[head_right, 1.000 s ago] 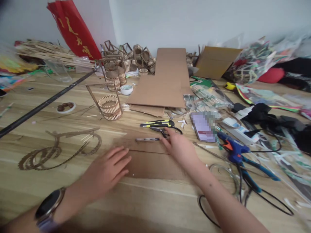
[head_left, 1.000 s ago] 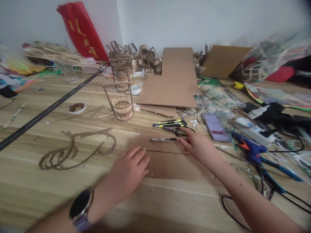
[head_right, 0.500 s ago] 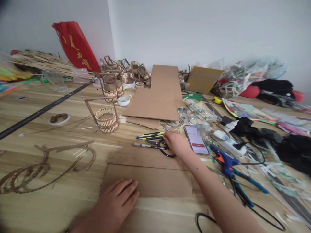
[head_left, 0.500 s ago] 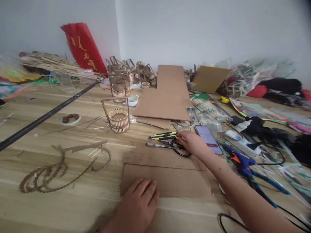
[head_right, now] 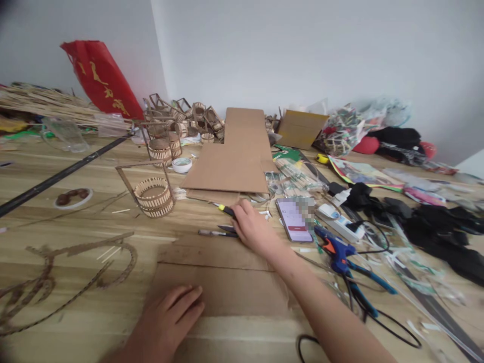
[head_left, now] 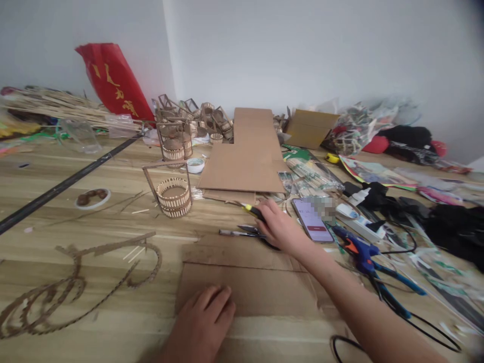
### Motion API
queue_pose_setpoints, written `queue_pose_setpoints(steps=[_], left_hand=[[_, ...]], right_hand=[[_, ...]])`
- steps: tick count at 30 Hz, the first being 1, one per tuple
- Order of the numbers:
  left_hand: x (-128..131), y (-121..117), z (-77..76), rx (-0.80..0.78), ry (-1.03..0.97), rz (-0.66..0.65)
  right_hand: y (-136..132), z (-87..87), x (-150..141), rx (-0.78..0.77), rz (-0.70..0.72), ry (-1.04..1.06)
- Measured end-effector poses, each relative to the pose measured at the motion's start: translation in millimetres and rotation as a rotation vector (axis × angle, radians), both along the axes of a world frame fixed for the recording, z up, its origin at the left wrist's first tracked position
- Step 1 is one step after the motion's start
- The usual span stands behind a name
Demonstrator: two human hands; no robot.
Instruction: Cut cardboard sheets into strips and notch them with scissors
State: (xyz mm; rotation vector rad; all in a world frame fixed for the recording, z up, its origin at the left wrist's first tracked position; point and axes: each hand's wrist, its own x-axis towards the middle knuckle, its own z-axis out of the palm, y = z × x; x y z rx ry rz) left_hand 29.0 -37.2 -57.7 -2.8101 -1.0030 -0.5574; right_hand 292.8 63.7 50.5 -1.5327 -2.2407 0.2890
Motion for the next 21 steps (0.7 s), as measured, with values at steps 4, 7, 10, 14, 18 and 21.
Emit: queue_pose_setpoints(steps=[4, 7, 10, 14, 18, 21], left_hand=[[-6.2, 3.7, 6.4, -0.045, 0.097, 0.088], [-6.3, 2.1, 7.7, -0.061, 0.117, 0.128], [-5.0, -0.3, 9.4, -0.067, 0.130, 0.127], [-4.3, -1.7, 14.2, -0.085, 0.144, 0.115], [-2.9, -3.4, 19.4, -0.137, 0.152, 0.138], [-1.4, -4.8, 22.4, -0.175, 0.142, 0.156]], right_hand=[[-77.8, -12.4, -5.8, -0.268, -0.118, 0.538], [-111.7, -38.0, -18.6, -0.682, -0.180, 1.196], [-118.8, -54.7, -28.0, -0.745, -0.165, 1.384], [-116.6, -57.2, -29.1, -0.791, -0.148, 1.420], [-120.2, -58.1, -28.9, -0.852, -0.118, 1.438], [-123.4, -60.0, -30.6, -0.903, -0.101, 1.445]])
